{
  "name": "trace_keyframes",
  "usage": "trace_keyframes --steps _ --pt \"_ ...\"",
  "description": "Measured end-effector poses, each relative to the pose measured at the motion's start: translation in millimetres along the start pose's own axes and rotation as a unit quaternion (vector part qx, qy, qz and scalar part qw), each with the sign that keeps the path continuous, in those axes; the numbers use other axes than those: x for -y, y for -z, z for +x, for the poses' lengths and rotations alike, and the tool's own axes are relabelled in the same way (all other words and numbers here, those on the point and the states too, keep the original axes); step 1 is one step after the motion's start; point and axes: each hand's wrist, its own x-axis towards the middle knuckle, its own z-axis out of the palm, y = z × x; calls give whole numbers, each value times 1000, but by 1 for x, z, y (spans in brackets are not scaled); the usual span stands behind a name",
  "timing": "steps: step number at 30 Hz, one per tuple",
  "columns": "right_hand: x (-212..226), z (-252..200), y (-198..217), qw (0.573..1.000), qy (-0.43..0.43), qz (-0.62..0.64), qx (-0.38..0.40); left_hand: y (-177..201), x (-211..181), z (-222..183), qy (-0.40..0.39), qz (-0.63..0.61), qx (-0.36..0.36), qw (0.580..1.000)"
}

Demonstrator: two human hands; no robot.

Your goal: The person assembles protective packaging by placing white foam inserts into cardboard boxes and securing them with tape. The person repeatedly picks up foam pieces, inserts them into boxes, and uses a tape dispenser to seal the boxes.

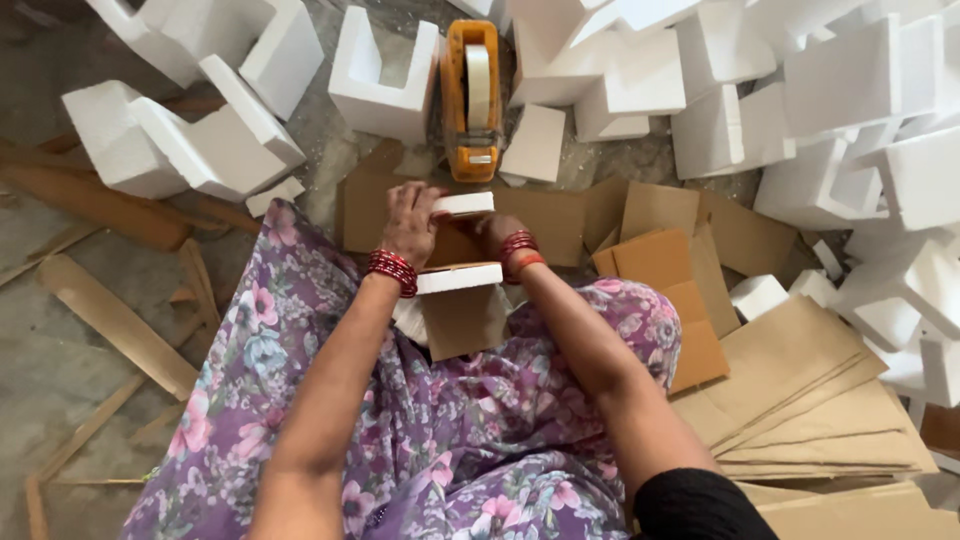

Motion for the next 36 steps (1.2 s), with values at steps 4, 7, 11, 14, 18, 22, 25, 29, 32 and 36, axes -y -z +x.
trace_keyframes --steps 4,7,11,14,18,22,25,29,32,36 --pt "-17 -16 15 972 36 186 -141 1 7 -14 15 -36 6 999" --pt "-17 -34 39 886 210 323 -258 -5 5 -3 15 -39 4 999" --pt "8 -47 49 897 203 289 -265 2 3 2 -3 -35 5 999" --pt "15 -50 43 897 187 311 -252 8 -4 3 0 -46 27 999" --pt "-9 -38 55 932 169 241 -214 4 -12 10 38 -73 35 996" --pt "-33 -7 90 940 190 273 -71 3 -11 15 47 -108 22 993" --pt "-35 30 108 937 136 238 -217 3 -13 17 34 -83 17 996" --pt "-13 74 96 952 -2 286 -106 5 -14 17 39 0 38 999" --pt "-5 86 88 945 -30 309 -103 -1 -13 16 4 51 17 999" --pt "-17 51 77 914 -33 383 -133 -11 -10 18 -38 28 -15 999"
